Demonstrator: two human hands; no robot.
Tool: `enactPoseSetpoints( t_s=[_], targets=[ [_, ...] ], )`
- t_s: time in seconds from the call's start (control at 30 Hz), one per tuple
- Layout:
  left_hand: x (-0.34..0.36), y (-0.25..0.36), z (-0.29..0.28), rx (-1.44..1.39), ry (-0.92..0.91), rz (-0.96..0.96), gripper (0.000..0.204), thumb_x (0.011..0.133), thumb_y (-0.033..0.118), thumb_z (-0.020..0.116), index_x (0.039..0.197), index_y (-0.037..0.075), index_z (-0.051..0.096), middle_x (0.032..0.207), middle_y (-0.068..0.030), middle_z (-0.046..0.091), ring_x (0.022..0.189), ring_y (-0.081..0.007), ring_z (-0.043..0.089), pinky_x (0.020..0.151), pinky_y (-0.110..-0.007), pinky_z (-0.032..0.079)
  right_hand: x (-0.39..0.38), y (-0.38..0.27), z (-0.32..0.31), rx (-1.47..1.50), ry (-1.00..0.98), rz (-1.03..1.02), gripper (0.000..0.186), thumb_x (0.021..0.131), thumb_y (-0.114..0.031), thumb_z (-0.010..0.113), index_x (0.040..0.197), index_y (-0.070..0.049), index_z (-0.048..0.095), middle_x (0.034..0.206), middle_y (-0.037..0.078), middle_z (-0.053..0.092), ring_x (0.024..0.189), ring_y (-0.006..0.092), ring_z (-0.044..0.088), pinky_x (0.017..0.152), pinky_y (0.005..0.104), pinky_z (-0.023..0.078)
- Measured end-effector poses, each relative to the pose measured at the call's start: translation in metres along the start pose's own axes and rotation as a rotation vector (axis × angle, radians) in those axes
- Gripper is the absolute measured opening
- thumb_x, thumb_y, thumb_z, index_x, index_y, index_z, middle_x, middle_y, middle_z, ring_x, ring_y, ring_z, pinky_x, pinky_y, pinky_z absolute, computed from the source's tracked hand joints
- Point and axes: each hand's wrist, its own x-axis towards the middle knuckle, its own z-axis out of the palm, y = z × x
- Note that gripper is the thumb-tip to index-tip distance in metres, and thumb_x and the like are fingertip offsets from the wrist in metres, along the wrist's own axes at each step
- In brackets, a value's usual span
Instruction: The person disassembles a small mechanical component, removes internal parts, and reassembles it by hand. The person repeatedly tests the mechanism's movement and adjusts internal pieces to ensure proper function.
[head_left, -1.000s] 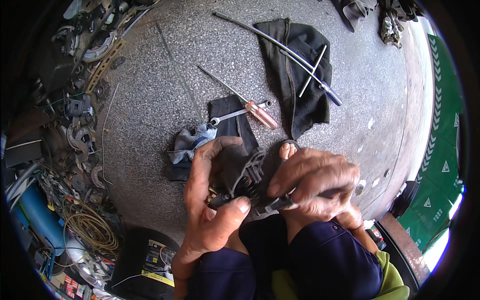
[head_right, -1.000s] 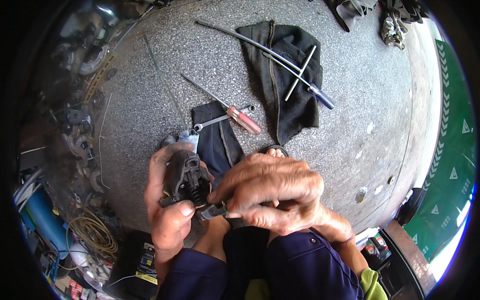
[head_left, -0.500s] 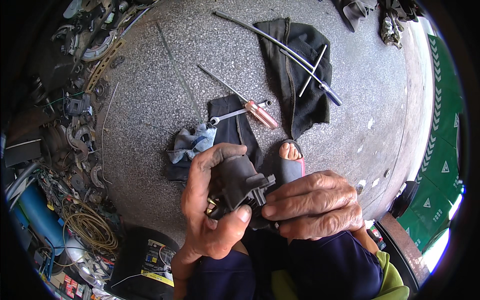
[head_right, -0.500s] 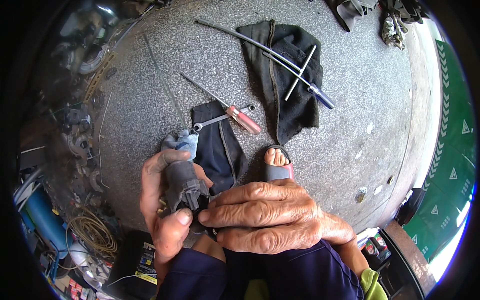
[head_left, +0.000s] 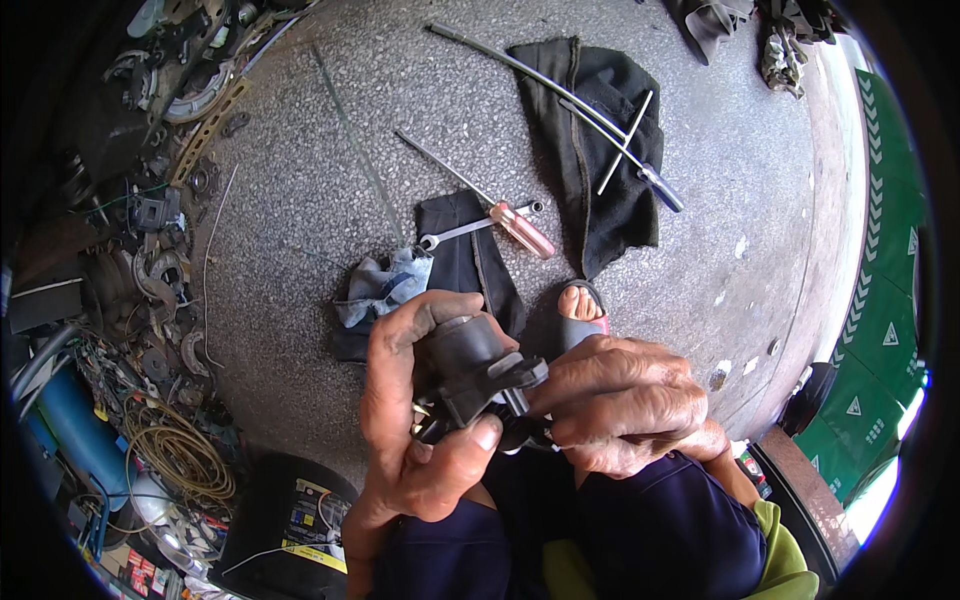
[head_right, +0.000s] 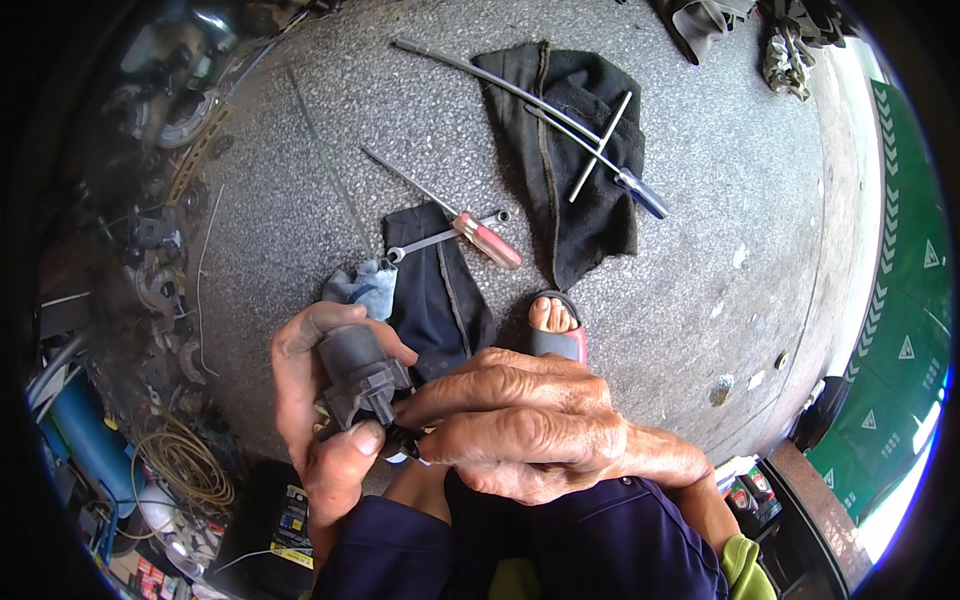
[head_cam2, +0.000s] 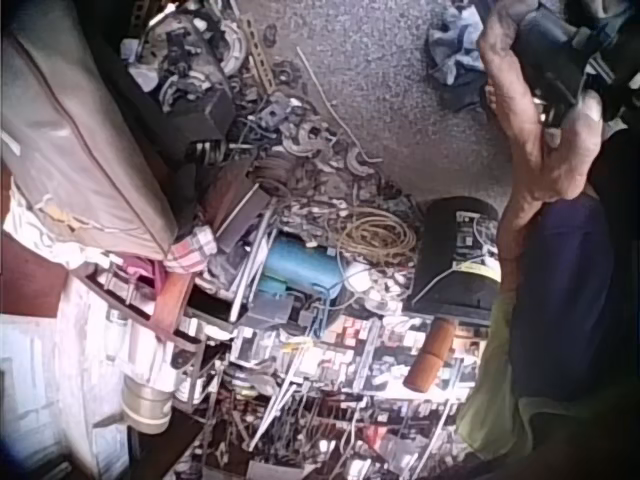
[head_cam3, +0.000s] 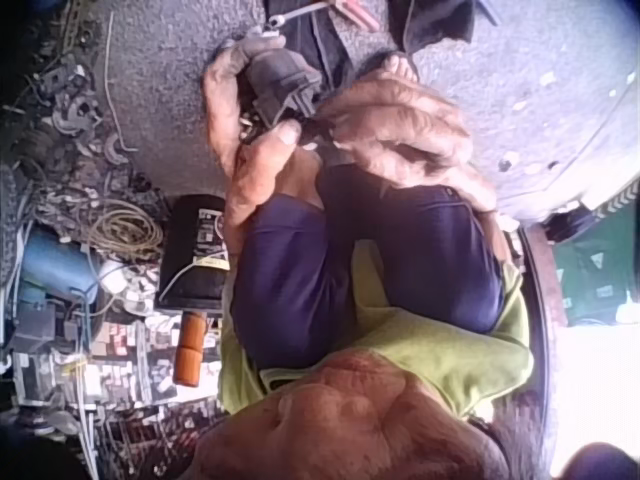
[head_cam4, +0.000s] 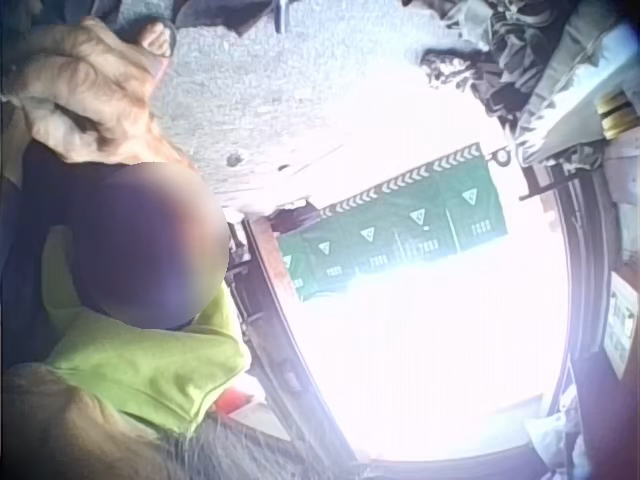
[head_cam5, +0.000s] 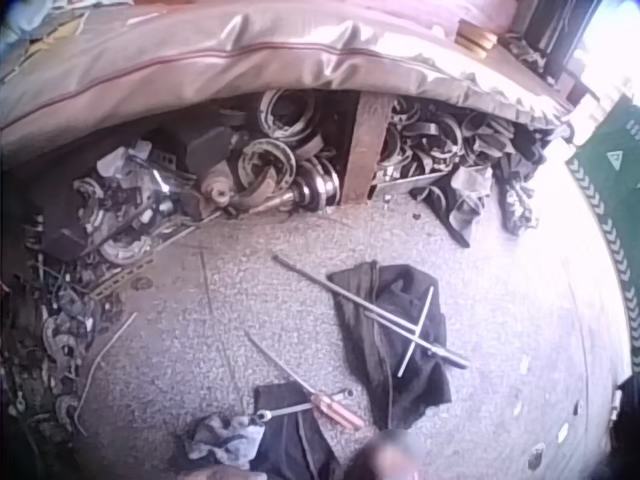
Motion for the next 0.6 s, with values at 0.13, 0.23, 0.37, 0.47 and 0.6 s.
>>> enactPoseSetpoints(
  t_s=[0.13, 0.23, 0.37, 0.47, 0.6],
  targets=[
    [0.000, -0.005, -0.001, -0.109, -0.064, 0.008, 0.074, 0.068, 0.014, 0.058, 0.133, -0.009, 0.032, 0.098, -0.0163, 0.056, 0.089, -0.0180, 0.056, 0.083, -0.032, 0.046, 0.000, -0.009, 0.001, -0.004, 0.030, 0.076, 0.017, 0.083, -0.004, 0.071, 0.095, 0.007, 0.067, 0.093, 0.026, 0.067, 0.078, 0.0292, 0.069, 0.064, 0.0332, 0.056],
    [0.002, -0.007, 0.001, -0.182, -0.128, 0.018, 0.081, 0.067, 0.017, 0.064, 0.135, -0.008, 0.028, 0.099, -0.0153, 0.055, 0.091, -0.0186, 0.055, 0.085, -0.032, 0.045, 0.000, -0.012, -0.003, -0.029, 0.062, 0.080, 0.019, 0.082, -0.005, 0.073, 0.096, 0.006, 0.067, 0.094, 0.025, 0.068, 0.081, 0.0279, 0.070, 0.067, 0.0313, 0.055],
    [0.000, -0.005, -0.003, 0.029, -0.153, 0.044, 0.100, 0.061, 0.015, 0.085, 0.137, -0.006, 0.024, 0.102, -0.0121, 0.054, 0.094, -0.0175, 0.057, 0.087, -0.033, 0.046, 0.001, -0.009, -0.005, -0.135, 0.034, 0.065, 0.023, 0.080, -0.007, 0.075, 0.097, 0.004, 0.068, 0.096, 0.021, 0.068, 0.082, 0.0249, 0.070, 0.068, 0.0287, 0.050],
    [-0.003, -0.002, 0.000, 0.080, -0.118, -0.002, 0.095, 0.065, 0.016, 0.084, 0.137, -0.005, 0.025, 0.102, -0.0112, 0.054, 0.090, -0.0163, 0.057, 0.085, -0.031, 0.047, 0.004, -0.021, -0.009, -0.234, -0.017, 0.210, 0.025, 0.078, -0.010, 0.077, 0.098, 0.003, 0.069, 0.096, 0.018, 0.069, 0.080, 0.0220, 0.069, 0.064, 0.0273, 0.045],
    [-0.002, -0.006, 0.000, 0.133, -0.110, 0.061, 0.088, 0.070, 0.014, 0.080, 0.136, -0.006, 0.026, 0.101, -0.0114, 0.055, 0.088, -0.0161, 0.058, 0.082, -0.031, 0.048, 0.000, -0.008, -0.004, -0.217, 0.066, 0.120, 0.025, 0.077, -0.013, 0.078, 0.096, 0.001, 0.072, 0.095, 0.017, 0.069, 0.076, 0.0180, 0.067, 0.057, 0.0269, 0.036]
  ],
)
